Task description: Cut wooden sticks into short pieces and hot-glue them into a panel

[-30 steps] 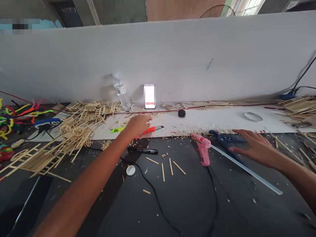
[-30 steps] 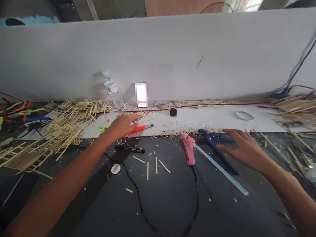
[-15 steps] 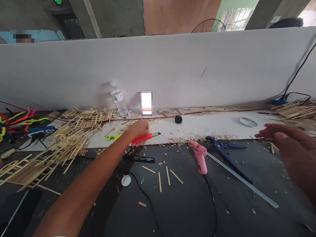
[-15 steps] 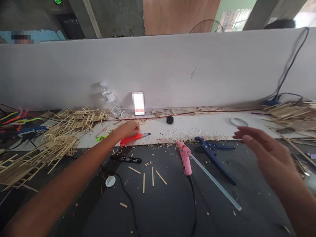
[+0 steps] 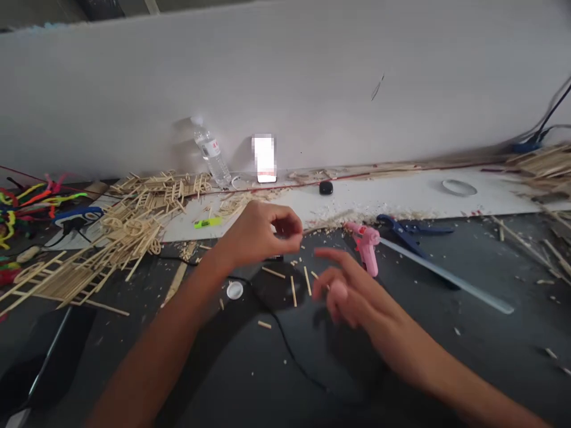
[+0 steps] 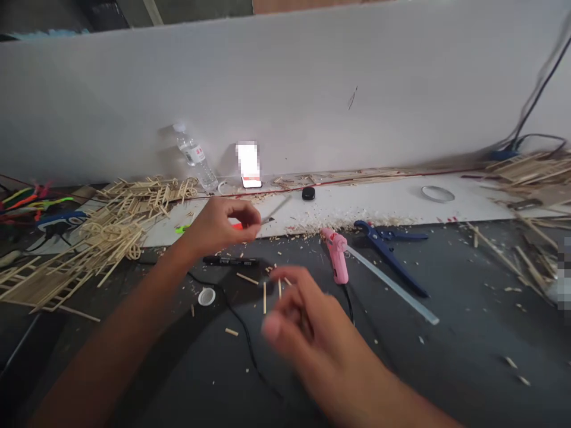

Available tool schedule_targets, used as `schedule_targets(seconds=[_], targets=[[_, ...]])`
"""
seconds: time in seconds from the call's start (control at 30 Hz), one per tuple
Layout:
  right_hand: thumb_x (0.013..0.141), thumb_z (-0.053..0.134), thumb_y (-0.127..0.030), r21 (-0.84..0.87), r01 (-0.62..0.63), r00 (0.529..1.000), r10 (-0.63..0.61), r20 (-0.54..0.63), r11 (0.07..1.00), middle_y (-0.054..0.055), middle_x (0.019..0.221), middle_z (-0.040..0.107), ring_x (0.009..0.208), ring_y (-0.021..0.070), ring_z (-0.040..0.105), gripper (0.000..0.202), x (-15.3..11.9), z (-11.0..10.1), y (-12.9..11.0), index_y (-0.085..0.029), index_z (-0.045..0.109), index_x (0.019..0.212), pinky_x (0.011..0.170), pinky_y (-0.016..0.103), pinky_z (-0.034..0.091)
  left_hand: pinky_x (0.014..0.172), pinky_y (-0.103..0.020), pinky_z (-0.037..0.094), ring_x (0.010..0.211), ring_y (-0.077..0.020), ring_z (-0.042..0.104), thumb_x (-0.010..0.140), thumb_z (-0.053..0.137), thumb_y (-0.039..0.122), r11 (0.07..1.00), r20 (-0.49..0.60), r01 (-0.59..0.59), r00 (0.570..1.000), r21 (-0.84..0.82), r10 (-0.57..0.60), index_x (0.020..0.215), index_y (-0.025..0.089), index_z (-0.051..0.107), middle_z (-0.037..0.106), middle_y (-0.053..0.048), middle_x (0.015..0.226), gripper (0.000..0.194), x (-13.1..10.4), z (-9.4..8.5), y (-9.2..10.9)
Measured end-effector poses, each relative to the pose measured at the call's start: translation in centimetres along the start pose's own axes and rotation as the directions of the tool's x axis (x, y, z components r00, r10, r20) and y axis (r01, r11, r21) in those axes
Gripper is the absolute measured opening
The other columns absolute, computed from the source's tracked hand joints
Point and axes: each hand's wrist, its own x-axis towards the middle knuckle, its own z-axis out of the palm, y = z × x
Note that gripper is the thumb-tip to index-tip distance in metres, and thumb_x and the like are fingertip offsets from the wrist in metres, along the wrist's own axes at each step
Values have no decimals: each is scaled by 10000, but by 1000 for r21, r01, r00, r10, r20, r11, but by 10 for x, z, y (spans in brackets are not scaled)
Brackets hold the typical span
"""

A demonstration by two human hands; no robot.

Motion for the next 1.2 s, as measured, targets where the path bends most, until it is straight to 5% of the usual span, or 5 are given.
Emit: schedule_targets(seconds=[0.17,0.3,0.47,0.8,1.2], targets=[[1019,495,-457,351,-148,977,191,-91,925,-7,761,600,641,124,544,260,16,42,16,-228,617,1014,548,246,408,620,-225,470,620,-111,625,795,676,194,958,-28,-207,978,-200,205,772,185,694,697,27,692,30,-62,34,24],[1012,459,-549,269,-225,960,260,-103,937,-33,596,494,547,110,444,447,15,47,26,-211,534,730,527,271,332,810,-285,513,921,-192,685,917,609,303,987,64,-147,986,-63,151,1081,196,701,739,-60,1070,216,-76,50,-8],[973,482,-625,237,-249,957,275,-87,939,-37,525,432,491,97,381,543,21,35,33,-201,550,641,499,281,290,851,-310,500,1000,-217,673,968,539,239,973,145,-116,985,197,88,1091,193,724,721,-71,1130,227,-77,50,-34],[955,596,-490,277,-221,960,258,-105,935,-36,637,515,528,108,449,291,17,39,38,-204,647,938,476,266,317,819,-357,467,922,-263,629,954,457,151,949,110,-87,992,302,56,954,137,685,688,-117,928,228,-73,71,-28],[1013,497,-418,53,-99,982,106,-158,994,-2,806,587,620,120,495,221,12,42,40,-220,553,934,611,296,370,781,-237,492,891,-148,675,1004,508,315,944,-81,-90,994,-318,68,1116,169,665,747,-44,1025,242,-75,79,6]])
